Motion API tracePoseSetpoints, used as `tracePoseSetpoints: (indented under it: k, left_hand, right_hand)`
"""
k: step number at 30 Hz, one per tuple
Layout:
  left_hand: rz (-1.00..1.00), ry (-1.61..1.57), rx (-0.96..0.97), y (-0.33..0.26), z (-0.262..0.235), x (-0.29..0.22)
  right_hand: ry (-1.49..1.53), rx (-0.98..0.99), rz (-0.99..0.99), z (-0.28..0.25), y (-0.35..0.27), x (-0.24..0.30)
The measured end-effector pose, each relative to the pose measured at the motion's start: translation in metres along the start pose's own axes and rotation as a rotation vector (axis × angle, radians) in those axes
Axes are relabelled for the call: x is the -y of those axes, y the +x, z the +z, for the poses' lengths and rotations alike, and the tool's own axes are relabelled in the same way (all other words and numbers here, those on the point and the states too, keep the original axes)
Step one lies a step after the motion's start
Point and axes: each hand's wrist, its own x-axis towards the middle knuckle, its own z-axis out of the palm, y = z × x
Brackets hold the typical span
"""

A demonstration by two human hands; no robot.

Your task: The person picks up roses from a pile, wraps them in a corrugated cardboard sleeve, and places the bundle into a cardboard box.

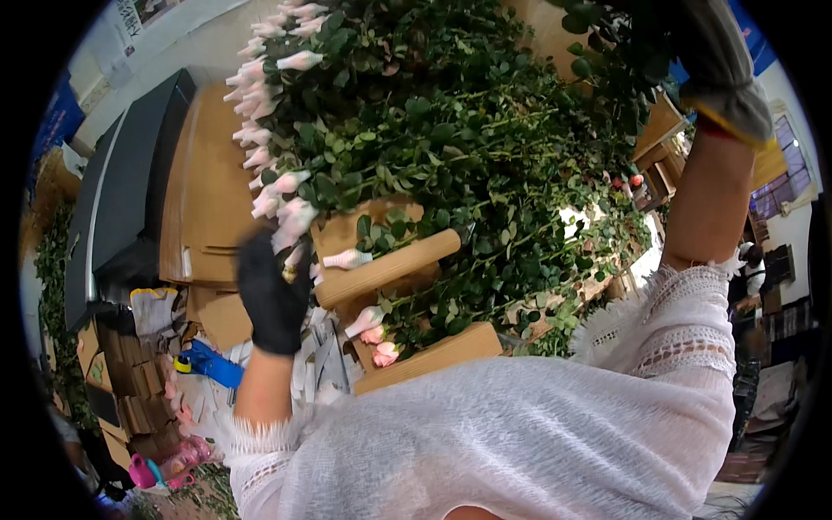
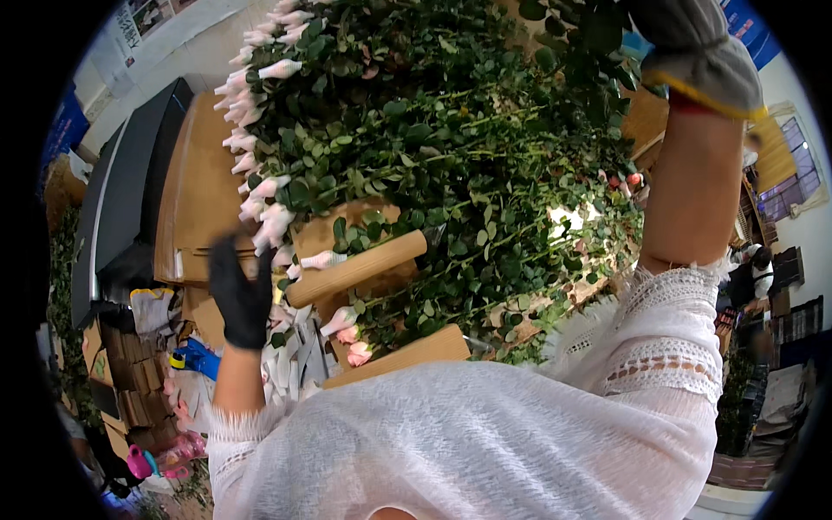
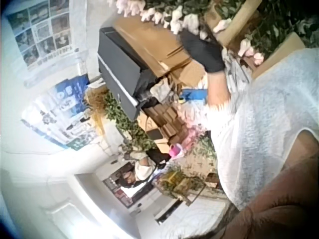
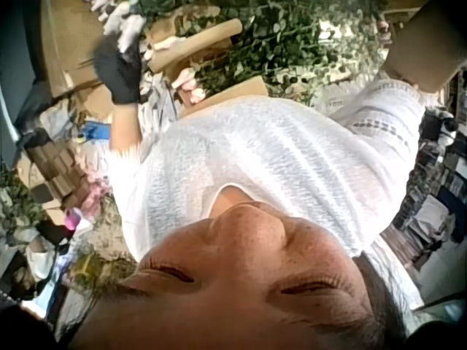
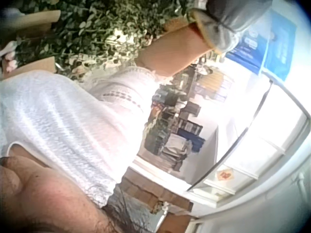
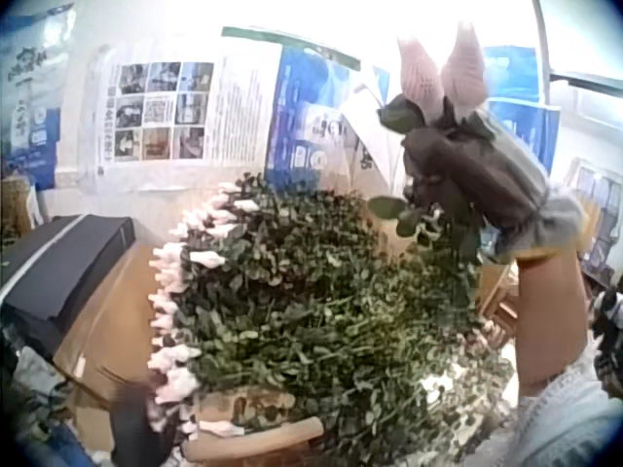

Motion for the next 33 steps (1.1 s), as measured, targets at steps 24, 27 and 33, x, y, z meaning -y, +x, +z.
tracePoseSetpoints:
  k: [24, 27, 33]
  left_hand:
    - [-0.487, -0.495, 0.53, -0.143, 0.043, 0.002]
    - [-0.526, -0.573, 0.451, -0.139, 0.031, -0.001]
    - [-0.333, -0.813, 0.305, -0.089, -0.023, -0.05]
  right_hand:
    - [0.005, 0.031, 0.148, 0.101, -0.125, 0.045]
    - [-0.12, 0.671, 0.053, 0.148, -0.143, 0.059]
    - [-0.035, 0.959, -0.028, 0.195, -0.209, 0.014]
